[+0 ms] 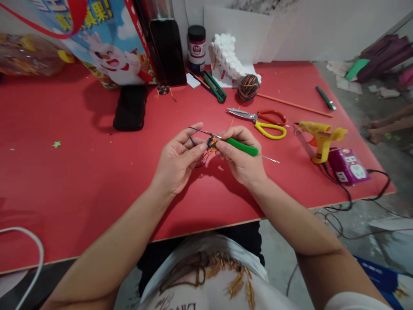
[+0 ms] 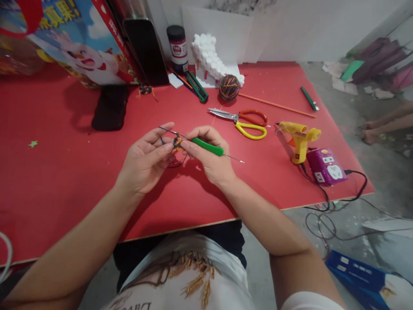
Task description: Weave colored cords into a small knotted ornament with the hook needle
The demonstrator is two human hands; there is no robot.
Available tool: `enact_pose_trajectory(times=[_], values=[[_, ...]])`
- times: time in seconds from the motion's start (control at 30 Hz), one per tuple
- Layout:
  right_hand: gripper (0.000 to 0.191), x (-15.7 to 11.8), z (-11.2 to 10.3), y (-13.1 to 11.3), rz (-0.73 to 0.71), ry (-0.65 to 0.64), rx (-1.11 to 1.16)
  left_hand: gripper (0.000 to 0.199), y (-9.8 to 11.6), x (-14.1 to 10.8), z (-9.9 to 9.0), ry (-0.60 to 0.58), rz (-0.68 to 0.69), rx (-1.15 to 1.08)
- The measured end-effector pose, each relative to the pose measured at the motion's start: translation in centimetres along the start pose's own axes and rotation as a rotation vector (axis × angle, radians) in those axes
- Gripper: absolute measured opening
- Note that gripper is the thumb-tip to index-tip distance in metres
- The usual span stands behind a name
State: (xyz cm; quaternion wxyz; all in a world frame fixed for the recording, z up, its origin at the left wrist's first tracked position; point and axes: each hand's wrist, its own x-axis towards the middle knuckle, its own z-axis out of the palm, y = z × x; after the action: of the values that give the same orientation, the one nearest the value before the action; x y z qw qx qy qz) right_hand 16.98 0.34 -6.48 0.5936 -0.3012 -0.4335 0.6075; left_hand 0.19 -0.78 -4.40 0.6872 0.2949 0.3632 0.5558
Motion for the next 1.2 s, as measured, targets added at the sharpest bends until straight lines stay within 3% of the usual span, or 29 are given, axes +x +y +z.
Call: enact_pose_trajectory(times=[0.47, 0.7, 0.9, 1.03, 1.2], values=[[0.027, 0.0, -0.3, 0.1, 0.023, -0.078, -0.058, 0.063, 0.3, 0.2, -0.3, -0.038, -0.068, -0.076], [0.035, 0.0, 0.2, 0.2, 0.039, -0.077, 0.042, 0.061, 0.1, 0.2, -0.8, -0.078, -0.158, -0.073], [0.03, -0.5, 0.1, 0.2, -0.079, -0.064, -0.073, 0.049, 0.1, 0.2, -0.5, -0.089, -0.27, -0.176], [0.026, -0.8, 0.6, -0.2, -0.154, 0.03, -0.201, 0.048, 0.0, -0.1, 0.0, -0.047, -0.189, -0.18], [0.02, -1.1, 1.2, -0.4, -0.294, 0.022, -0.327, 0.061, -0.4, 0.0, -0.1, -0.01, -0.104, -0.082]])
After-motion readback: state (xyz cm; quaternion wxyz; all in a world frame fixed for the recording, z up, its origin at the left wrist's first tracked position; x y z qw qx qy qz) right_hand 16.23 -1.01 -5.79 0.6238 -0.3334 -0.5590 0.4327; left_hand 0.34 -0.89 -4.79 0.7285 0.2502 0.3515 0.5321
